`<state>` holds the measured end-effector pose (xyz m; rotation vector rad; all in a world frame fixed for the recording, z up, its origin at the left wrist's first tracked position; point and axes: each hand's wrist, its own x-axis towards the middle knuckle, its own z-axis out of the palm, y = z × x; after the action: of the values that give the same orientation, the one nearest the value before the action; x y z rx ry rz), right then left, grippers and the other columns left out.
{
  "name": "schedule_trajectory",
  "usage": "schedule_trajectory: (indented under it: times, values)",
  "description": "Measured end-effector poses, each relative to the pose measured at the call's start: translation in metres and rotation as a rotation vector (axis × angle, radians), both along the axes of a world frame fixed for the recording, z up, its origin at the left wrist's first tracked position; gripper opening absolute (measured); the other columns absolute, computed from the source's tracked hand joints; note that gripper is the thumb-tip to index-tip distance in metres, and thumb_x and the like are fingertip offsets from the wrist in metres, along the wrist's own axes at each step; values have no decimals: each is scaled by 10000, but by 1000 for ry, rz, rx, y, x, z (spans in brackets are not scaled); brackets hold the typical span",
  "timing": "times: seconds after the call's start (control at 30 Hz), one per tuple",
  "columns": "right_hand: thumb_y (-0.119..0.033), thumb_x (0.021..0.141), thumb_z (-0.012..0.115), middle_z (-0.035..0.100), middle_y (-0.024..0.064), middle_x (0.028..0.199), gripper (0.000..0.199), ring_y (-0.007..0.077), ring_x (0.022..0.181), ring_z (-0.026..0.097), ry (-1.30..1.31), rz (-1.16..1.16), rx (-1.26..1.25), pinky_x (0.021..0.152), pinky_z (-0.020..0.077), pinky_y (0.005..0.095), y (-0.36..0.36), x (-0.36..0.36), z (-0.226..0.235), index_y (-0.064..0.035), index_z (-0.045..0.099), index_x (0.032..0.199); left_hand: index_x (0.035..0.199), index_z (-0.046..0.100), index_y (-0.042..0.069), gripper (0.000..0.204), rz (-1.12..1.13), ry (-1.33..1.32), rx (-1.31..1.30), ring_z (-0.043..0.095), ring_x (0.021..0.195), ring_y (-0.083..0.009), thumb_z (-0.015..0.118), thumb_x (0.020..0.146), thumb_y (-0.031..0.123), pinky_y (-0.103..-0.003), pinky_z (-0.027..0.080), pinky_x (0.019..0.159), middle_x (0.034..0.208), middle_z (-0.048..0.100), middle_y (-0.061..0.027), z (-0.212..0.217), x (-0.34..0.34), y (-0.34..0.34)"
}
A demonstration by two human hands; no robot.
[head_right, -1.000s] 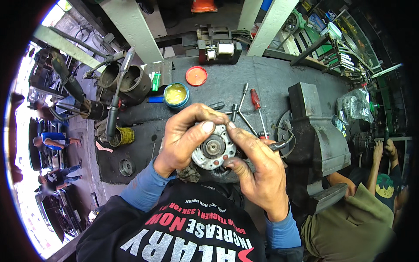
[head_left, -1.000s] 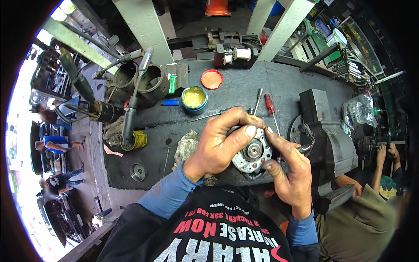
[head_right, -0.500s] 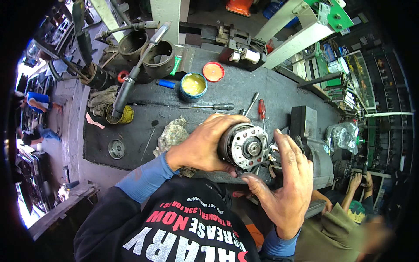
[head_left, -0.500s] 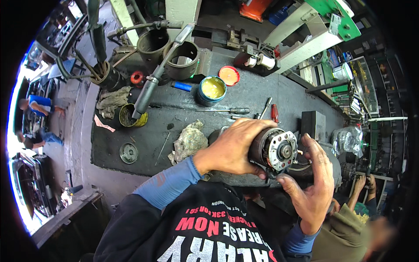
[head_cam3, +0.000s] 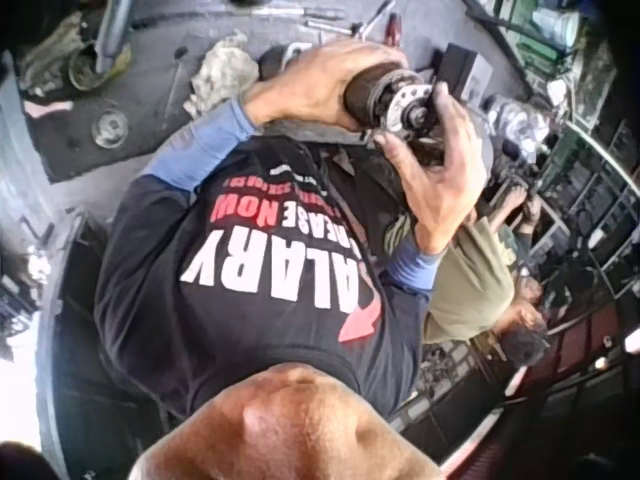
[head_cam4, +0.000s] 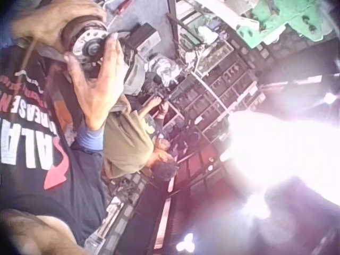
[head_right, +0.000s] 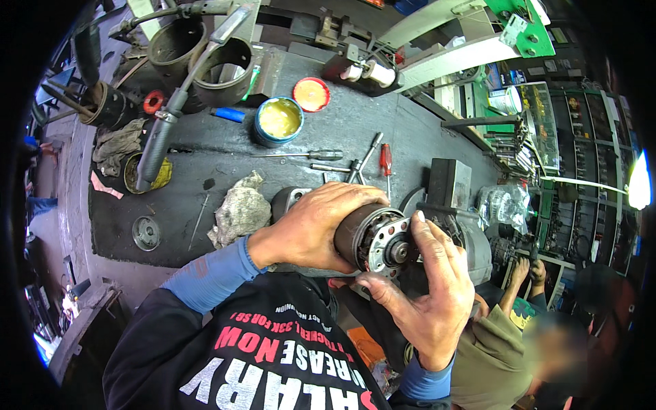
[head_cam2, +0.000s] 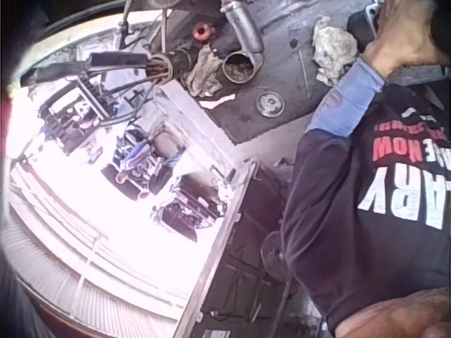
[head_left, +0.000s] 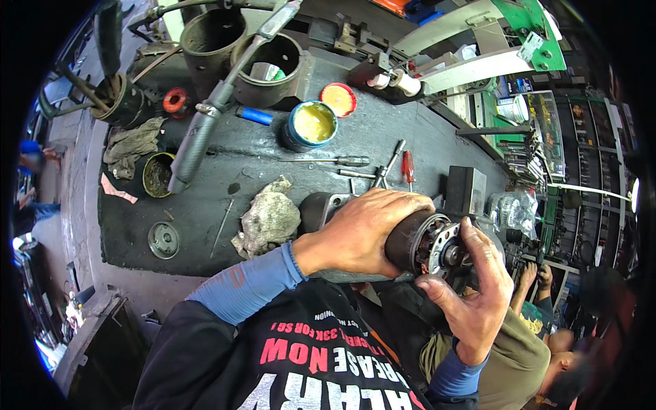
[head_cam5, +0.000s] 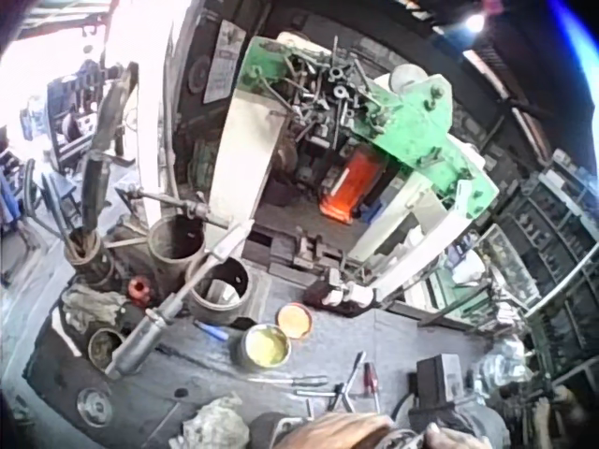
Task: The person assembles a small electric motor by hand, inserting brushes and springs, fitting the stator and rotor, and tightening screws. They wipe parts with a rag and apply grease from a container before final assembly.
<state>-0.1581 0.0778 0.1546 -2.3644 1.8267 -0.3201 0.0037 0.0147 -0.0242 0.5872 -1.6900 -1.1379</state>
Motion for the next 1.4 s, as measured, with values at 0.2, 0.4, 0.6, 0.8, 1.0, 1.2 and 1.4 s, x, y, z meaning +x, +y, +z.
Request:
schedule_trajectory:
  times: [0.2,0.4,0.6,0.8,1.0,1.2,1.4]
  values:
    - [-369,630,1019,699,206,1373,961,333,1200,675,-66,16,59,1034,548,412,-2,-11,-1,19,668,1436,1547,522,11,1020,-376,277,226,558,1440,-288,1000,683,266,-440,403,1228,1514,601,-154,4,22,-16]
    - [-382,642,1021,699,206,1381,973,354,1242,677,-221,66,24,1061,531,426,-4,-19,-14,27,645,1441,1108,798,-28,300,-245,337,268,688,1263,-334,832,866,146,-476,496,1128,1252,753,-233,28,32,-26]
    - [-511,586,1029,723,224,1300,1071,354,1191,715,-354,11,-16,1059,551,442,1,-30,-29,77,646,1394,1042,806,-16,231,-225,180,149,762,1154,-363,842,832,71,-489,587,1030,1163,791,-233,48,40,-33]
    - [-351,614,1038,733,204,1262,943,358,1114,717,-410,100,-89,967,576,434,-8,-30,-28,51,663,1380,982,746,5,179,-94,-17,-4,774,1118,-380,859,850,47,-479,619,975,1143,797,-219,69,39,-25]
    - [-422,568,1041,749,198,1250,960,360,1137,725,-477,72,-83,997,565,449,-7,-34,-33,54,703,1330,1015,746,0,203,-106,-90,59,770,1133,-338,835,834,-24,-408,607,976,1203,784,-199,82,39,-20]
    - [-405,550,1056,744,175,1271,953,360,1155,720,-553,27,-44,1045,536,462,-7,-36,-38,34,692,1313,1145,775,-3,342,-232,-56,186,746,1203,-344,823,816,74,-450,557,1076,1229,780,-203,81,45,-36]
    - [-376,559,1057,754,182,1246,911,357,1130,729,-588,55,-79,1017,550,457,-7,-40,-43,47,706,1287,1136,791,-23,399,-219,-142,75,761,1152,-342,783,749,77,-443,579,1042,1157,789,-202,83,43,-42]
